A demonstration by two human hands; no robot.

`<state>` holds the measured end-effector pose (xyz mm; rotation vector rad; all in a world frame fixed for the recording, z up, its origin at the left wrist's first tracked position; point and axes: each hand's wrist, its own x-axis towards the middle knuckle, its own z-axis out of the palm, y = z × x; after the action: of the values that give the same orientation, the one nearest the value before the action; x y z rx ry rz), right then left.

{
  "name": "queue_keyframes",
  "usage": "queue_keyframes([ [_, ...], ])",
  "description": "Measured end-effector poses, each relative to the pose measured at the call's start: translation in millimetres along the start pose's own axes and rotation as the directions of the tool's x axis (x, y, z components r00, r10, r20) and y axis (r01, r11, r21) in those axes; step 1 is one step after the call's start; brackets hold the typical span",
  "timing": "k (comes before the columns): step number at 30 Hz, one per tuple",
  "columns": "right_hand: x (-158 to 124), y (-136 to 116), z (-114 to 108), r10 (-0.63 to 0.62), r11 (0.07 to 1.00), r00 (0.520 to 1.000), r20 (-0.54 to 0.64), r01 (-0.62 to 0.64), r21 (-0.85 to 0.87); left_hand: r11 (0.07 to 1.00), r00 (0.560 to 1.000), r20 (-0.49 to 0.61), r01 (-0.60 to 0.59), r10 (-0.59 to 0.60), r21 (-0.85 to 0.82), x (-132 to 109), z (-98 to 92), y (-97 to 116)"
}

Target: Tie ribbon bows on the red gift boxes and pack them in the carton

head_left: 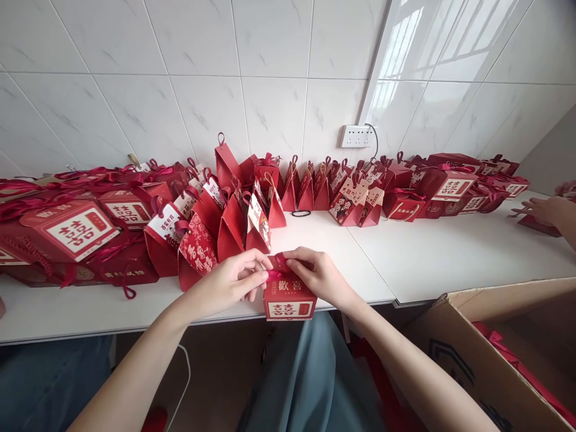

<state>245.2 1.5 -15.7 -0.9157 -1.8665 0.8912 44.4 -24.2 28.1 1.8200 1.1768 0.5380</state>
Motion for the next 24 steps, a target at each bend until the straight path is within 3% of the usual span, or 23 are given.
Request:
queue_keyframes([
  [7, -2, 5, 3, 0.076, 0.988, 0.995, -0.066, -0.066, 0.138, 0.937, 0.994, -0.107, 0.003, 0.036, 0.350, -6, -4.2, 13],
  [13, -1, 4, 6, 0.114, 0.980, 0.991, -0.064, -0.102, 0.168, 0.872, 0.986, -0.122, -0.041, 0.114, 0.487, -8, -1.7, 24],
  [18, 1, 1, 5, 0.093, 0.985, 0.995, -0.045, -0.085, 0.147, 0.836, 0.987, 0.009, -0.142, 0.162, 0.529, -5, -1.8, 30],
  [24, 3, 3, 4, 0.129, 0.978, 0.990, -0.060, -0.116, 0.175, 0.675, 0.965, -0.058, -0.136, 0.256, 0.725, 1, -2.4, 32],
])
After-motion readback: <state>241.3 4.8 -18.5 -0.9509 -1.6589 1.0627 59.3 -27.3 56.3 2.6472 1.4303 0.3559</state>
